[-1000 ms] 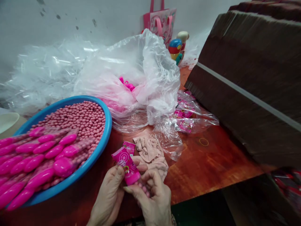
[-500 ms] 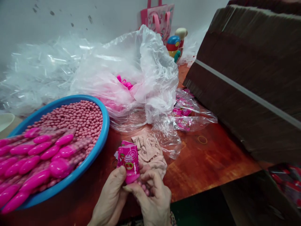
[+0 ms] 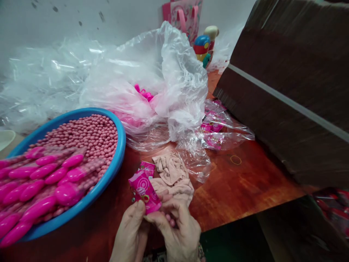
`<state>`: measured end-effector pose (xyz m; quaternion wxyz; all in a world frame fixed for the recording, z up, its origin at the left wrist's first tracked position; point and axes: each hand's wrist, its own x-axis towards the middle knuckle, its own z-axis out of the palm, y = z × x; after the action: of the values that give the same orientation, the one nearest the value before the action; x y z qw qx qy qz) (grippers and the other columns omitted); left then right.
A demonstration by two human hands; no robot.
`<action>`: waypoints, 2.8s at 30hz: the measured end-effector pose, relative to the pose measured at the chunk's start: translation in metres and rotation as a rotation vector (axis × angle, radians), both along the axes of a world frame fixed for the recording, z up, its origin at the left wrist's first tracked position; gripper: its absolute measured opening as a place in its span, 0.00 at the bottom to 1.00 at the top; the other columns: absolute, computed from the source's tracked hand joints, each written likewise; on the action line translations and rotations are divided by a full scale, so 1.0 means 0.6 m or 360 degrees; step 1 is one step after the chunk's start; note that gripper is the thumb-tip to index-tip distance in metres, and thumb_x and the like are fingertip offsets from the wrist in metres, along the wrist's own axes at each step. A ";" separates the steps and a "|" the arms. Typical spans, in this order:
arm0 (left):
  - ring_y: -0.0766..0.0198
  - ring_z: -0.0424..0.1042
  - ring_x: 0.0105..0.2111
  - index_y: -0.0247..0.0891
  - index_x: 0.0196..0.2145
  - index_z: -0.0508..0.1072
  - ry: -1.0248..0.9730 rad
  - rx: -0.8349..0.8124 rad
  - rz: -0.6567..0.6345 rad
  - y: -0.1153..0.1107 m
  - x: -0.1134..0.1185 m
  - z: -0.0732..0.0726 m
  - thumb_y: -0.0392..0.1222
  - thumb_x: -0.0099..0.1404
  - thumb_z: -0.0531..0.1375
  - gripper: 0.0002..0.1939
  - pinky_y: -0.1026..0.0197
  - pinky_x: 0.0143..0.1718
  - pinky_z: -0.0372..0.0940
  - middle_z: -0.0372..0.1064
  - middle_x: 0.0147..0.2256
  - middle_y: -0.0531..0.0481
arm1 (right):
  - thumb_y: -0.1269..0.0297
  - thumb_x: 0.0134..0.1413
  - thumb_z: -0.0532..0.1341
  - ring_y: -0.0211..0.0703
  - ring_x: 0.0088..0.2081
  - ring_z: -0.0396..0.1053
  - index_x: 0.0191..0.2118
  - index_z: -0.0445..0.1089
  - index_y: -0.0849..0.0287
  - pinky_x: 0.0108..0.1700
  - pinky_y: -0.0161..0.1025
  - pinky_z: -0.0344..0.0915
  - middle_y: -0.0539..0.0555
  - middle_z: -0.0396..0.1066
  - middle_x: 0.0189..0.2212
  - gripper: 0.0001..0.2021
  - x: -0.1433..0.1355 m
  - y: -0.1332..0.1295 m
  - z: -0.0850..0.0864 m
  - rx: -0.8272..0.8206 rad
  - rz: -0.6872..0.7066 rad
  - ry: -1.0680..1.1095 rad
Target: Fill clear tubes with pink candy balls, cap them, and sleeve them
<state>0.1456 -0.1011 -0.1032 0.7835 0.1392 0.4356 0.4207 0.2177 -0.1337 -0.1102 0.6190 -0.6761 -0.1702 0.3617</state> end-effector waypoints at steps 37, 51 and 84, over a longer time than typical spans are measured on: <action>0.70 0.68 0.22 0.35 0.28 0.79 -0.0066 -0.0099 -0.0025 0.039 -0.013 0.005 0.38 0.53 0.69 0.05 0.68 0.25 0.65 0.73 0.22 0.50 | 0.55 0.52 0.63 0.33 0.17 0.68 0.51 0.72 0.57 0.20 0.26 0.67 0.50 0.76 0.22 0.21 0.003 0.005 0.006 -0.0183 0.0296 -0.0051; 0.70 0.63 0.19 0.34 0.27 0.80 0.0073 0.0020 0.0028 0.036 -0.018 0.017 0.45 0.50 0.70 0.11 0.69 0.20 0.59 0.70 0.19 0.51 | 0.55 0.48 0.66 0.40 0.33 0.76 0.46 0.76 0.56 0.33 0.28 0.72 0.54 0.79 0.37 0.19 -0.021 0.010 0.007 -0.0086 0.0026 -0.0088; 0.65 0.71 0.19 0.37 0.28 0.76 0.0163 -0.0252 0.0232 -0.005 -0.002 -0.001 0.50 0.47 0.71 0.16 0.65 0.22 0.66 0.71 0.17 0.52 | 0.54 0.48 0.66 0.36 0.27 0.72 0.48 0.69 0.56 0.31 0.27 0.69 0.51 0.75 0.30 0.22 -0.053 0.004 -0.002 -0.0047 -0.0060 0.0289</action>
<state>0.1441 -0.1041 -0.1038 0.7361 0.0662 0.5158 0.4333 0.1857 -0.1312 -0.1117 0.6286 -0.6525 -0.0953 0.4124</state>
